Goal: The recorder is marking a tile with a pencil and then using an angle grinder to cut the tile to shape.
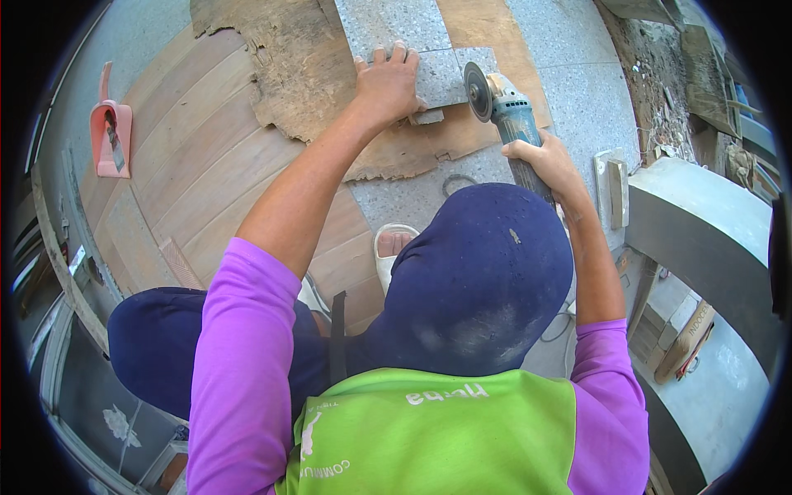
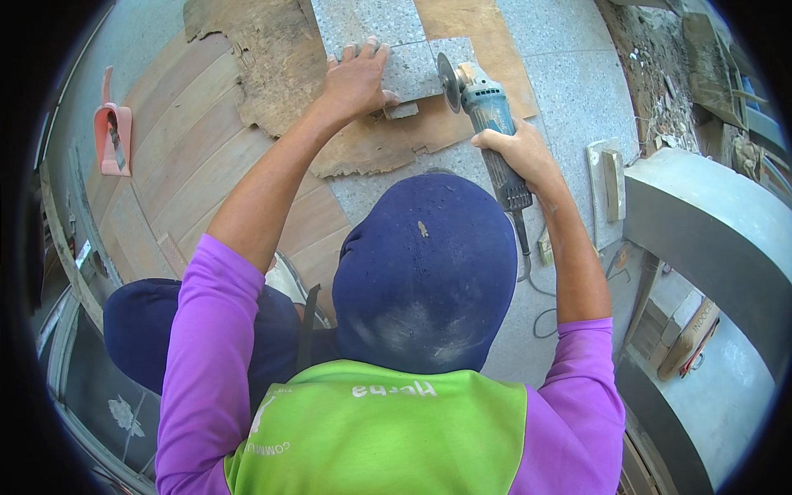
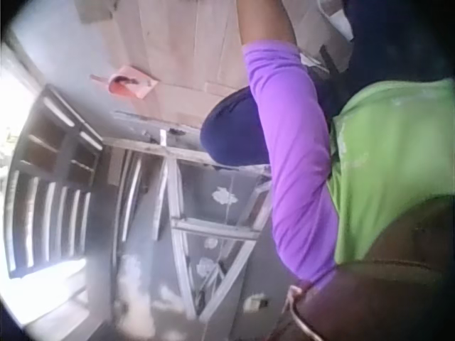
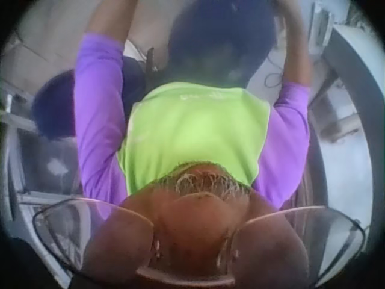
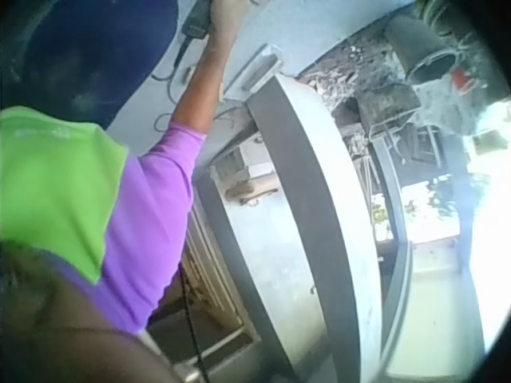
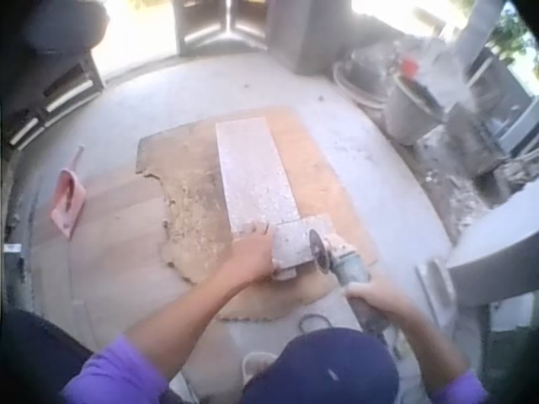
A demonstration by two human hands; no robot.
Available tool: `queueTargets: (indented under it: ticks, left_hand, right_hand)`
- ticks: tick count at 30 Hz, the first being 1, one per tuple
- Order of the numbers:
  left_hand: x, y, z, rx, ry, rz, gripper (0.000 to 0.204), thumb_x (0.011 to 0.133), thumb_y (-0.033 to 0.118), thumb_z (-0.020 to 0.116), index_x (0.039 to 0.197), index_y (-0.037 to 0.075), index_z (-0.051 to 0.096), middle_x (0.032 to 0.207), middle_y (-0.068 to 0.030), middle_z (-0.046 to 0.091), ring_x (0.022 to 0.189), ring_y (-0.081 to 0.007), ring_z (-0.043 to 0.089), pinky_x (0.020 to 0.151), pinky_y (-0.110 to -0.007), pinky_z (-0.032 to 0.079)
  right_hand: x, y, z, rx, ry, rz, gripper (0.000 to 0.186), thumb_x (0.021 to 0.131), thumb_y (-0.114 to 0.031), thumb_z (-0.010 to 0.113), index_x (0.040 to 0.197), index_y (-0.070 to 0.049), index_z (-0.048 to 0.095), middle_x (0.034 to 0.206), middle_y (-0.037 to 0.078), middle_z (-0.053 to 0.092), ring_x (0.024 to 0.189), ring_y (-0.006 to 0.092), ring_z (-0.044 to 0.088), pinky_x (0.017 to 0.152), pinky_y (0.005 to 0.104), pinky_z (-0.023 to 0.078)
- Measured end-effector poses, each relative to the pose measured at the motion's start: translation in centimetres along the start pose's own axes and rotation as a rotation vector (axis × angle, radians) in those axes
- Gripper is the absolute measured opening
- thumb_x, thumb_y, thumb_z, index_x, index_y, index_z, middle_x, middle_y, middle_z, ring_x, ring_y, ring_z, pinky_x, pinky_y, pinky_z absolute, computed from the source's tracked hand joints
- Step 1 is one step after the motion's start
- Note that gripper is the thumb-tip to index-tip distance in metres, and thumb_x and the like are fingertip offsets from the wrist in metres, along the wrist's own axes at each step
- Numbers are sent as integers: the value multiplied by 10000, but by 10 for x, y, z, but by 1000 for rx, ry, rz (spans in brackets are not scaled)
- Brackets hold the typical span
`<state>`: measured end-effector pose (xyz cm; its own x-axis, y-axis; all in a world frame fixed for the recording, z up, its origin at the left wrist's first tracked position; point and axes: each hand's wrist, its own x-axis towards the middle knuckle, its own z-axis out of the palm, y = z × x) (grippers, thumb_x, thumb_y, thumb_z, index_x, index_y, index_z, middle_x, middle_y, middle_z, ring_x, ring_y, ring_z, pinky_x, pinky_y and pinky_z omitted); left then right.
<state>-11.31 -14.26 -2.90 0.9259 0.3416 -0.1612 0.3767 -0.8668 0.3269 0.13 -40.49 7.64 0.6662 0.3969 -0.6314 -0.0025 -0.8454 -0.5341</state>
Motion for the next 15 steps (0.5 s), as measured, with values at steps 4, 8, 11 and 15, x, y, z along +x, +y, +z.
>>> queueTargets:
  ticks: [4,8,11,15]
  left_hand:
    - [0,0,-1,13,-5,-1,943,773,490,897,1527,86,500,1631,-156,447,1475,-397,444,1156,-721,377]
    - [0,-1,-1,24,-9,-4,950,778,497,891,1536,86,493,1636,-161,441,1480,-399,440,1156,-720,379]
    - [-1,-1,-3,21,-19,-2,958,780,500,888,1545,85,486,1641,-163,437,1479,-401,440,1155,-720,379]
    - [0,5,-12,32,-99,-17,993,815,498,865,1603,95,416,1684,-177,379,1525,-442,375,1201,-667,360]
  right_hand:
    - [2,-1,0,2,-16,7,474,759,-366,786,995,34,690,797,130,672,593,186,627,507,325,476]
    - [3,-2,1,10,-10,1,457,770,-360,782,994,27,686,795,122,670,596,176,624,515,325,476]
    - [3,-4,1,2,-17,2,456,772,-358,782,995,28,684,795,117,667,601,172,621,520,328,475]
    - [4,-4,0,13,-19,-5,458,772,-356,779,997,31,683,797,113,663,607,172,619,532,332,478]
